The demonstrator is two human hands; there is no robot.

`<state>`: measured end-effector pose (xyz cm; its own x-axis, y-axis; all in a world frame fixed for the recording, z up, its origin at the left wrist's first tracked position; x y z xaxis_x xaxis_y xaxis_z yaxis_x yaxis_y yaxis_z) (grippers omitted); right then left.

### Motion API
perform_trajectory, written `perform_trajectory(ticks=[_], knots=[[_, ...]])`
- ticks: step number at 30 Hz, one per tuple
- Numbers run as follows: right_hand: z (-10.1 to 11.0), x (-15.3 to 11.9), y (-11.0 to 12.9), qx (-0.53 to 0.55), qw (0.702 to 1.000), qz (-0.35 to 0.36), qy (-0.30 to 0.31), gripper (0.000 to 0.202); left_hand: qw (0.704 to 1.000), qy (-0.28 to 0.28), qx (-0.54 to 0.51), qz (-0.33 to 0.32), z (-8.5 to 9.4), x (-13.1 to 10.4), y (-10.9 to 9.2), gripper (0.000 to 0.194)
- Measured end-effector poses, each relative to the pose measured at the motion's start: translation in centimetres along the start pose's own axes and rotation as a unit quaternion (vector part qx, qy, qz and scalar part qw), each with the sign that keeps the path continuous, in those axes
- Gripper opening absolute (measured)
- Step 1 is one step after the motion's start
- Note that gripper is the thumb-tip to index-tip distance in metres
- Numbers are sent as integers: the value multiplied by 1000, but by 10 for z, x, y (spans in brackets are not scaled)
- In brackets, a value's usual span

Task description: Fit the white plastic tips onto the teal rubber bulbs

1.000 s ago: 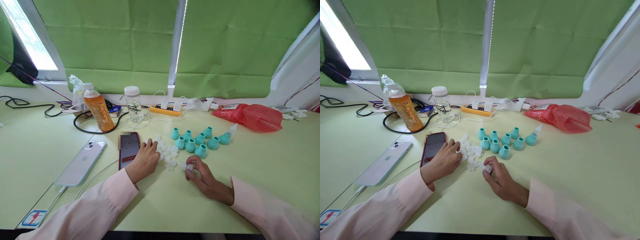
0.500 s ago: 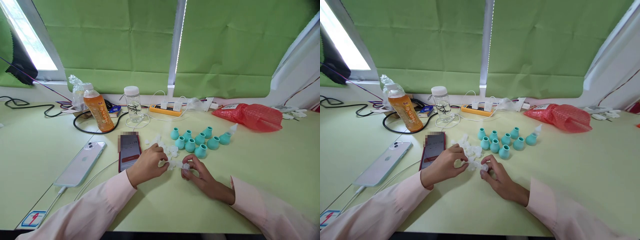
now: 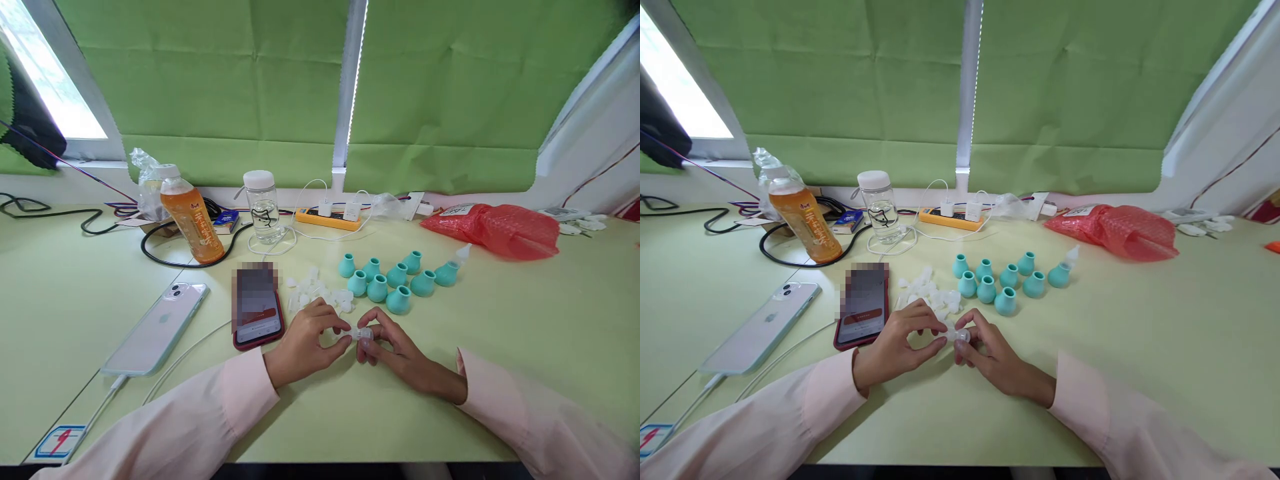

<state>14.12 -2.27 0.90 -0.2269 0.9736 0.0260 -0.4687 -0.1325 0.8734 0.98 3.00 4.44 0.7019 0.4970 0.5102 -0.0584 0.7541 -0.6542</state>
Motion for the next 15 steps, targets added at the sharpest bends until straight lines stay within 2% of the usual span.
perform_trajectory(ticks=[4, 15], knots=[[-1, -1, 0, 8, 1000, -1, 8, 21, 1000, -13, -6, -8, 1, 0, 0, 13], [-2, 1, -2, 87, 996, -10, 12, 22, 1000, -8, -12, -15, -1, -1, -1, 14]])
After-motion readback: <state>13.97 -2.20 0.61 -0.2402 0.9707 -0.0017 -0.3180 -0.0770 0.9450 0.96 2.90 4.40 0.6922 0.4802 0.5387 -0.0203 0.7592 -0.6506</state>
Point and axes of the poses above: each hand's wrist, its own x-axis towards the middle knuckle, its own z-axis out of the back of the hand, y = z × x, the point moved 4 cm from there along x, towards the middle knuckle, and after that the axes turned 12 degrees about -x, right-handed, at the moved point
